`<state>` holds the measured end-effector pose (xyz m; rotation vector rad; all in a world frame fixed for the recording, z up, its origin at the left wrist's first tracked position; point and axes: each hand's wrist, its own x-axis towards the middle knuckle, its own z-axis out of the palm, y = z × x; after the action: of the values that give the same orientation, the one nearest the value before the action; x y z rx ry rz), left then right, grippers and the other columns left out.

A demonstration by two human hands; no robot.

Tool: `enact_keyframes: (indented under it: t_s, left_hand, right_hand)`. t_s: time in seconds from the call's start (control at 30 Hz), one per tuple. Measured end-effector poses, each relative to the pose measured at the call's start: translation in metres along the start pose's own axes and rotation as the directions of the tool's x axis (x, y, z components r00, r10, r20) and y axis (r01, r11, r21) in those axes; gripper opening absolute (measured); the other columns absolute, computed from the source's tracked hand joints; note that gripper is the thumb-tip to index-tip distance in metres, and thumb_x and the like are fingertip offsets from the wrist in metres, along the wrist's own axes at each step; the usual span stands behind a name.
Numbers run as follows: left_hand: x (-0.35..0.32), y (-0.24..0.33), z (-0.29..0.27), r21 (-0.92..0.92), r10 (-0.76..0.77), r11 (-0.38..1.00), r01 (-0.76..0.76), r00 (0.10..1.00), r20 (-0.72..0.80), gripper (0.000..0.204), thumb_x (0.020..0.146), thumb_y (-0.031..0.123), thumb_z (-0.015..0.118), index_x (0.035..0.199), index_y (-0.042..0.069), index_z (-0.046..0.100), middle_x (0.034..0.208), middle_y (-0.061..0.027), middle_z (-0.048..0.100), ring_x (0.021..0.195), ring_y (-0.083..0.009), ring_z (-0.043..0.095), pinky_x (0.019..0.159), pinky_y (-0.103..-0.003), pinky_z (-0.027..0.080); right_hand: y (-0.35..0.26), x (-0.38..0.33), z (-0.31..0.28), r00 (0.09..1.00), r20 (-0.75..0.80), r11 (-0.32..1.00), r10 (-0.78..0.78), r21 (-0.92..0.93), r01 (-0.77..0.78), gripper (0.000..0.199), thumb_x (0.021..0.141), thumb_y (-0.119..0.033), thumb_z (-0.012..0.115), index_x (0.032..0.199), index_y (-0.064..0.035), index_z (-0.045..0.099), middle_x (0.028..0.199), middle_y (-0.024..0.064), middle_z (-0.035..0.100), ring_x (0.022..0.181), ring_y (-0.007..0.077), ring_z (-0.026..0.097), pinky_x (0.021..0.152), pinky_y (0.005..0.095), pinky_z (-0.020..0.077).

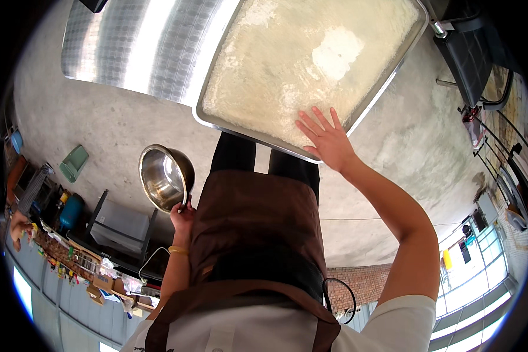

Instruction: The person fills a metal bowl with water from a tap and pours it onto a large tray of rice. They then use their hand to spread the water evenly across the rice surface. This process is repeated multiple times to ensure the rice is thoroughly soaked.

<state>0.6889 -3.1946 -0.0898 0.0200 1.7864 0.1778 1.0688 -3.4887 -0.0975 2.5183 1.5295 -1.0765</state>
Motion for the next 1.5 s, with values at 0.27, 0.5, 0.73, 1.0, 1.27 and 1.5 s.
enact_keyframes:
  t_s: [0.27,0.5,0.73,1.0,1.27,1.5]
  left_hand:
    - [0.002,-0.008,-0.005,0.068,-0.003,0.998,0.002,1.000,0.014,0.019,0.073,0.015,0.046,0.089,0.006,0.051,0.094,-0.0086,0.061,0.067,-0.0166,0.056,0.058,-0.026,0.043]
    - [0.003,-0.011,-0.002,0.017,0.013,1.000,-0.013,1.000,0.004,0.013,0.074,0.016,0.045,0.083,0.007,0.049,0.097,-0.0106,0.060,0.068,-0.0177,0.056,0.057,-0.027,0.043]
    - [0.004,-0.011,-0.004,0.092,0.035,0.995,-0.037,0.999,0.025,0.007,0.075,0.016,0.045,0.074,0.009,0.045,0.097,-0.0116,0.059,0.068,-0.0194,0.055,0.056,-0.028,0.043]
    - [0.007,-0.012,0.004,0.093,0.051,0.994,-0.051,0.999,-0.004,0.012,0.074,0.016,0.046,0.082,0.007,0.047,0.095,-0.0103,0.059,0.069,-0.0192,0.055,0.058,-0.028,0.042]
    - [0.004,-0.011,0.015,0.088,0.071,0.994,-0.070,0.997,-0.011,0.012,0.074,0.016,0.046,0.080,0.006,0.047,0.094,-0.0111,0.060,0.068,-0.0193,0.055,0.058,-0.028,0.042]
    - [0.012,0.003,0.014,0.127,0.079,0.989,-0.076,0.997,-0.015,0.008,0.073,0.016,0.047,0.074,0.008,0.048,0.092,-0.0120,0.061,0.067,-0.0196,0.055,0.057,-0.029,0.042]
  right_hand:
    - [-0.005,0.002,0.032,0.998,0.046,0.997,0.041,0.061,-0.044,0.058,0.080,-0.041,0.049,0.129,-0.0155,0.033,0.136,0.0028,0.028,0.125,0.0301,0.024,0.101,0.0511,0.0144]
    - [-0.048,-0.026,0.030,0.980,-0.049,0.944,0.191,0.281,-0.170,0.057,0.080,-0.041,0.050,0.126,-0.0099,0.035,0.133,0.0083,0.030,0.121,0.0357,0.027,0.094,0.0527,0.0276]
    - [-0.047,-0.006,0.036,0.964,0.036,0.896,0.263,0.361,-0.258,0.058,0.083,-0.040,0.048,0.128,-0.0073,0.033,0.136,0.0111,0.026,0.119,0.0392,0.029,0.093,0.0500,0.0302]
    - [-0.075,-0.013,0.062,0.770,0.060,0.553,0.636,0.661,-0.508,0.075,0.082,-0.047,0.047,0.127,0.0072,0.023,0.128,0.0382,0.015,0.116,0.0518,0.024,0.095,0.0475,0.0281]
    - [-0.042,0.004,0.040,0.591,-0.041,0.381,0.806,0.800,-0.464,0.078,0.083,-0.039,0.050,0.129,0.0112,0.012,0.132,0.0364,0.007,0.125,0.0442,0.012,0.101,0.0422,0.0195]
    - [0.032,0.043,0.032,0.532,-0.085,0.372,0.842,0.807,-0.460,0.079,0.084,-0.041,0.048,0.128,0.0129,0.011,0.133,0.0344,0.006,0.127,0.0411,0.007,0.104,0.0406,0.0126]
